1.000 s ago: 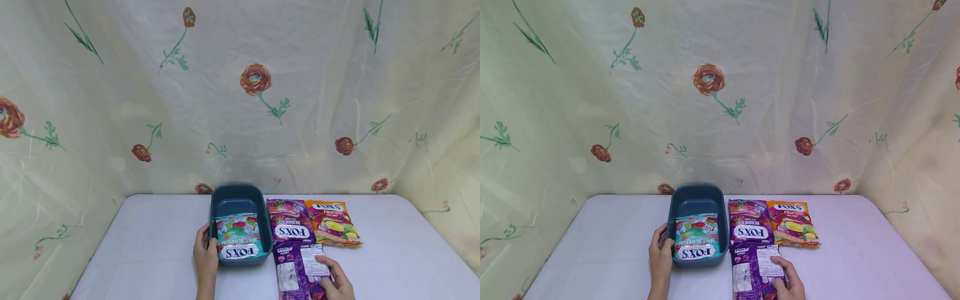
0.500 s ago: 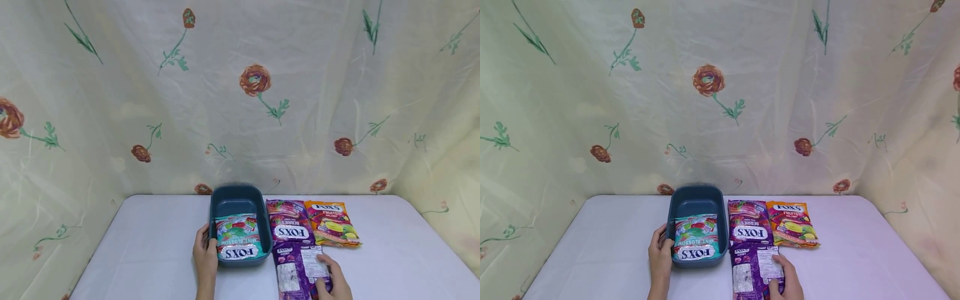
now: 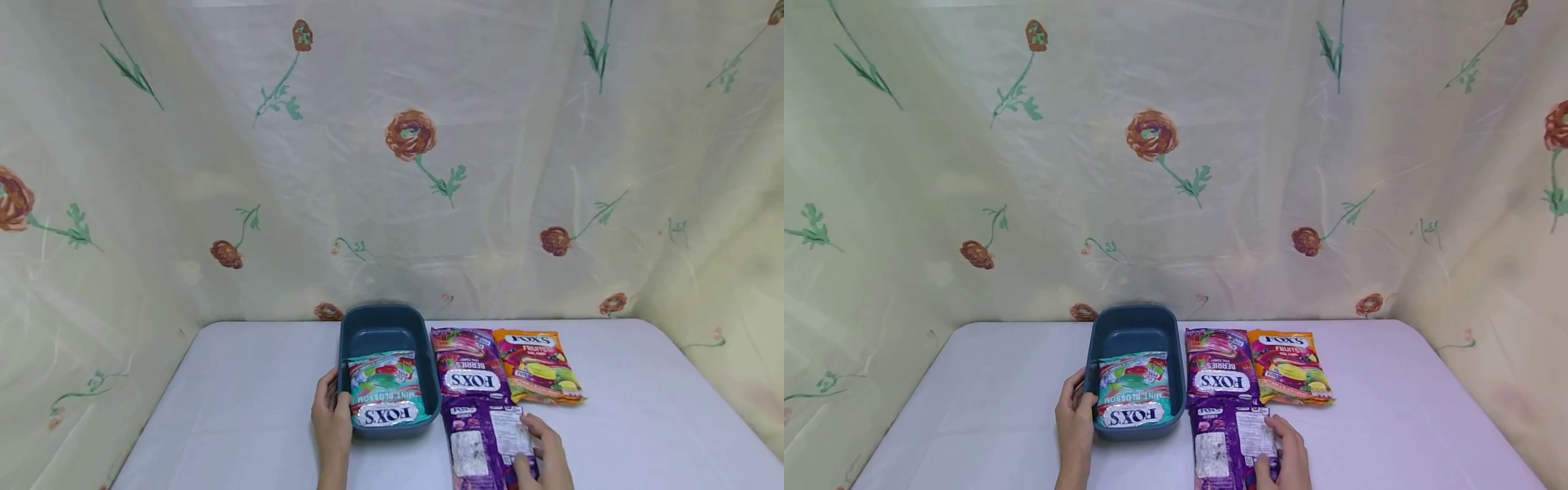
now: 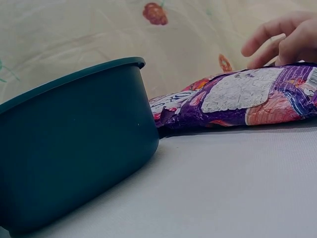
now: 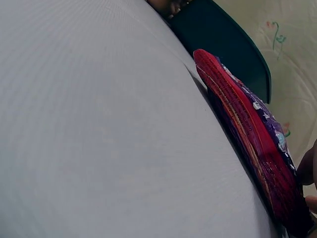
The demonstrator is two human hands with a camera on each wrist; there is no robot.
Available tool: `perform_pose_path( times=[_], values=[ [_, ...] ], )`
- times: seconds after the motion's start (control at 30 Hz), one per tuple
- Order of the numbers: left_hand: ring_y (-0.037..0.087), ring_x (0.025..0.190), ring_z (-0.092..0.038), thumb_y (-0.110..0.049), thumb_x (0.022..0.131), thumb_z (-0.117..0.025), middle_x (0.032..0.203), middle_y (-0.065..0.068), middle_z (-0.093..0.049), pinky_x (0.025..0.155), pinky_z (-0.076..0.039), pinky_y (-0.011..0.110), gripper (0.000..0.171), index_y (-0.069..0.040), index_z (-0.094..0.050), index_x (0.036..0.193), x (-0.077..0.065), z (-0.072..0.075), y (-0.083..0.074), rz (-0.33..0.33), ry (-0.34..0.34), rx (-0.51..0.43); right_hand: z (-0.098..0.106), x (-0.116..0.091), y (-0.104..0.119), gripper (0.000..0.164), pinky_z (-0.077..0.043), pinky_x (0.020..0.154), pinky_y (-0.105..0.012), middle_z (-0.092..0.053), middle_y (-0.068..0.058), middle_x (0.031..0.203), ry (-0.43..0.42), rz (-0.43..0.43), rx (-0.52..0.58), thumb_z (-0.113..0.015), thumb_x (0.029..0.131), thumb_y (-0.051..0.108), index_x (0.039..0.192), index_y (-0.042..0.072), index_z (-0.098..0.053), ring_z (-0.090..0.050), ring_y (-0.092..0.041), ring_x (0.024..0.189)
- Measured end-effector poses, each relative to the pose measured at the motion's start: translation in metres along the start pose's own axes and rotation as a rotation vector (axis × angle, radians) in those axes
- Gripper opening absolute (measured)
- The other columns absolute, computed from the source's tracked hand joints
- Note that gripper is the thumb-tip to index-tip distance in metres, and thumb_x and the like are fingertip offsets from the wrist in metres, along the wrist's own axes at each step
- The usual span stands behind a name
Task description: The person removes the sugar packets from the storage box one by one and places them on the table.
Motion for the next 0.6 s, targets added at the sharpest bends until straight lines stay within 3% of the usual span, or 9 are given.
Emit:
perform_pose_path(
  times=[0.17,0.27,0.4,0.53,0.6],
  values=[
    [0.027,0.121,-0.052,-0.001,0.081,-0.047,0.133,0.013,-0.055,0.106,-0.04,0.048,0.049,-0.008,-0.054,0.129,0.0,0.0,0.0,-0.007,0.0,0.007,0.002,-0.004,0.007,0.055,-0.033,0.103,-0.051,-0.034,-0.02,0.142,-0.126,0.054,0.079,-0.044,0.082,-0.001,0.137,0.004,-0.036,-0.032,-0.035,0.132],
    [0.026,0.12,-0.052,-0.001,0.082,-0.046,0.132,0.013,-0.056,0.105,-0.04,0.048,0.048,-0.009,-0.054,0.129,0.0,-0.001,-0.001,-0.014,-0.003,0.008,0.003,-0.006,0.01,0.052,-0.036,0.101,-0.03,-0.042,-0.013,0.137,-0.216,0.097,0.128,-0.044,0.083,-0.004,0.133,0.005,-0.041,-0.038,-0.027,0.128],
    [0.026,0.12,-0.052,-0.001,0.082,-0.047,0.133,0.012,-0.056,0.105,-0.04,0.048,0.048,-0.009,-0.054,0.129,0.0,-0.001,-0.002,-0.013,-0.004,-0.004,0.002,-0.006,0.012,0.05,-0.034,0.088,-0.004,-0.048,-0.006,0.131,-0.285,0.116,0.184,-0.045,0.083,-0.007,0.132,0.006,-0.044,-0.041,-0.011,0.121],
    [0.027,0.121,-0.052,0.0,0.082,-0.047,0.133,0.014,-0.055,0.106,-0.039,0.049,0.048,-0.008,-0.054,0.129,-0.001,0.0,-0.003,-0.019,-0.005,-0.014,0.001,-0.004,0.011,0.049,-0.035,0.086,-0.003,-0.05,-0.008,0.129,-0.303,0.101,0.207,-0.044,0.083,-0.007,0.131,0.005,-0.044,-0.041,-0.011,0.119],
    [0.028,0.121,-0.052,0.0,0.082,-0.047,0.133,0.014,-0.056,0.105,-0.04,0.049,0.048,-0.007,-0.054,0.129,-0.001,0.0,-0.002,-0.02,-0.007,-0.01,0.0,-0.003,0.01,0.048,-0.035,0.086,-0.004,-0.05,-0.01,0.129,-0.298,0.085,0.207,-0.044,0.084,-0.007,0.131,0.004,-0.044,-0.042,-0.018,0.121]
  ],
)
Point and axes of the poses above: each hand's wrist, its own x-axis towards the middle knuckle, its own z-axis out of the back of the hand, y = z × x, the point moved 1 cm from there along x, towards the middle knuckle
